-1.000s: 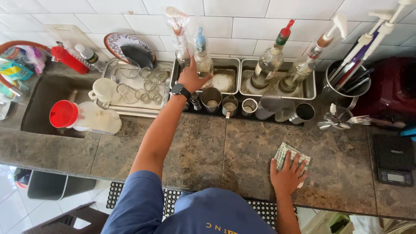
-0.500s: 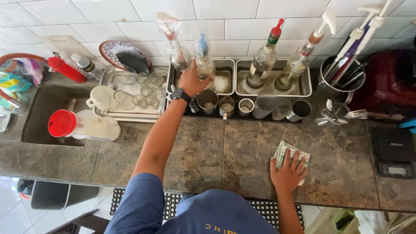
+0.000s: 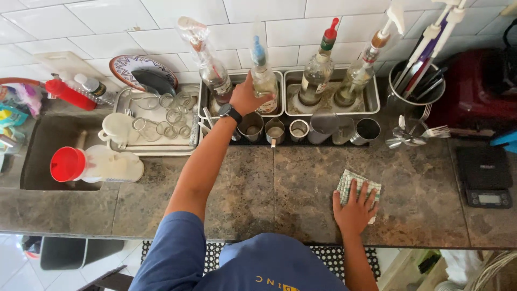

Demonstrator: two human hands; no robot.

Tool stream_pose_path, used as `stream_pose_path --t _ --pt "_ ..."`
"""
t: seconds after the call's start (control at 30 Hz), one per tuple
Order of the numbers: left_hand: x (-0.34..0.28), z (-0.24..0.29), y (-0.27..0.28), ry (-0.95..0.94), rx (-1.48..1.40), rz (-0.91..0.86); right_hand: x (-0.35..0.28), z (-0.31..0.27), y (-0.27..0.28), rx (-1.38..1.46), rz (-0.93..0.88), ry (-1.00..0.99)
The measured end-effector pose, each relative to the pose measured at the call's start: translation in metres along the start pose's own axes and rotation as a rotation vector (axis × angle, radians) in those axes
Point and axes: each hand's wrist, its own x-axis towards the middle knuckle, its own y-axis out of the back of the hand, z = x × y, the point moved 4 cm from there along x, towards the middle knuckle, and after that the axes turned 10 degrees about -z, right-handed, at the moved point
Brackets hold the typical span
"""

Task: Wiping down the coffee shop counter and organizing syrup bottles.

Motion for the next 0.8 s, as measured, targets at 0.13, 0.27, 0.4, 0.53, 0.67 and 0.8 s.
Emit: stream_pose_path --t 0.13,0.27,0.4,0.53,0.67,0.8 --pt "-0.012 -0.009 0.008 -0.049 0.016 -0.032 -0.001 0.002 -0.003 0.037 0.015 0.001" --pt "-0.033 0.024 -0.010 0.277 0.577 -0.006 0.000 0.002 -0.004 0.082 -0.019 -0.004" --pt "-0.056 0.117 0.002 -0.183 0.458 -0.155 0.002 -0.005 0.010 0.074 -0.034 -0.018" --pt "0.044 0.116 -0.056 -0.305 0.485 0.130 0.002 -0.004 0.013 0.155 -0.036 -0.034" --pt "0.112 0.110 -0.072 -0.199 0.415 -0.042 0.004 0.001 0.004 0.153 -0.104 -0.046" --pt "0.157 0.089 -0.111 -0.181 0.092 -0.164 0.003 -0.003 0.009 0.149 -0.023 -0.069"
